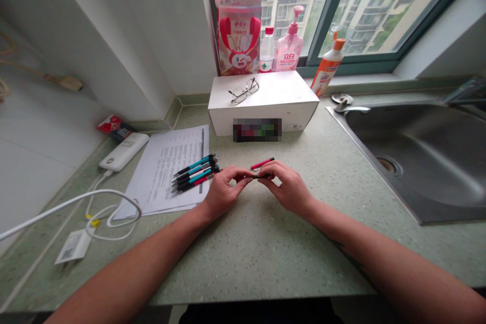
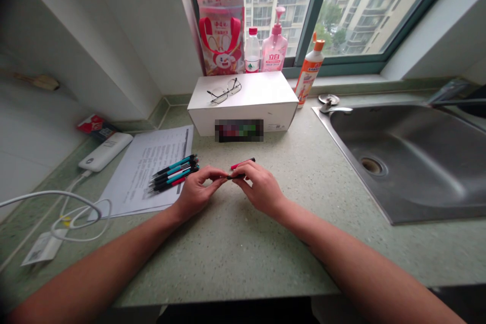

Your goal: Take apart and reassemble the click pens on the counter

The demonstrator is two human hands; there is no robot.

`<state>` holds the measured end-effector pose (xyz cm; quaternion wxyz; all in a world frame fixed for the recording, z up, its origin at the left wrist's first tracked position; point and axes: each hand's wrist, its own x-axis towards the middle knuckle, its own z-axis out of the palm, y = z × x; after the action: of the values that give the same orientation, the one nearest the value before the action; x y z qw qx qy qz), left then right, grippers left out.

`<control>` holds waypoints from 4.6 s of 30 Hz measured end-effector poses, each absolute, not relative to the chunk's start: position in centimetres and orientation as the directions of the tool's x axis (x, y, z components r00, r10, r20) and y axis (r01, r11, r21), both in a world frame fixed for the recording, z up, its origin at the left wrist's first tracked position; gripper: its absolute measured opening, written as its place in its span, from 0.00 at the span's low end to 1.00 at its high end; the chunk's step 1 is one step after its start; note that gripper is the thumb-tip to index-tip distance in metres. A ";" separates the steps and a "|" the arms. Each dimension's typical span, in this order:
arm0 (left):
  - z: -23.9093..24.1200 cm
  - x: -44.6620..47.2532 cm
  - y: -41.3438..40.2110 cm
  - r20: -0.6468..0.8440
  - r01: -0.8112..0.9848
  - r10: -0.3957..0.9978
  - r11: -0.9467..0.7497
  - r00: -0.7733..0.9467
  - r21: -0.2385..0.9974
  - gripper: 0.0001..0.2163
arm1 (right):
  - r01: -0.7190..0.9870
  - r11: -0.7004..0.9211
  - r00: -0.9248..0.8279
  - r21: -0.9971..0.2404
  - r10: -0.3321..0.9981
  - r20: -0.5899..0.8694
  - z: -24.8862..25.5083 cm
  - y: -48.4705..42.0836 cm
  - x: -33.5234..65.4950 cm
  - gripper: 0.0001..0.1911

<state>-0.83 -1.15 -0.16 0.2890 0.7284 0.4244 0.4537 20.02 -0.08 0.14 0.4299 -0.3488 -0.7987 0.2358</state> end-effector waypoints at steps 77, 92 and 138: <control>0.0 -0.9 -1.3 0.493 0.438 0.836 -0.547 0.241 0.713 0.07 | 0.540 0.492 -0.439 -0.682 0.857 0.271 0.1 -0.1 20.3 0.08; 0.1 -0.4 -1.3 0.305 0.680 0.829 -0.558 0.468 0.475 0.05 | 0.811 0.439 -0.407 -0.386 0.898 0.167 -0.3 1.0 20.9 0.06; -0.6 0.2 -0.5 0.324 0.832 0.854 -0.493 0.406 0.256 0.13 | 0.776 0.604 -0.531 -0.180 0.781 0.329 -0.4 2.9 21.1 0.15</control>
<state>0.16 -0.45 -0.59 0.0269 0.8381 0.5029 0.2095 21.11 2.94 -0.40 0.1913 -0.4448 -0.8749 0.0059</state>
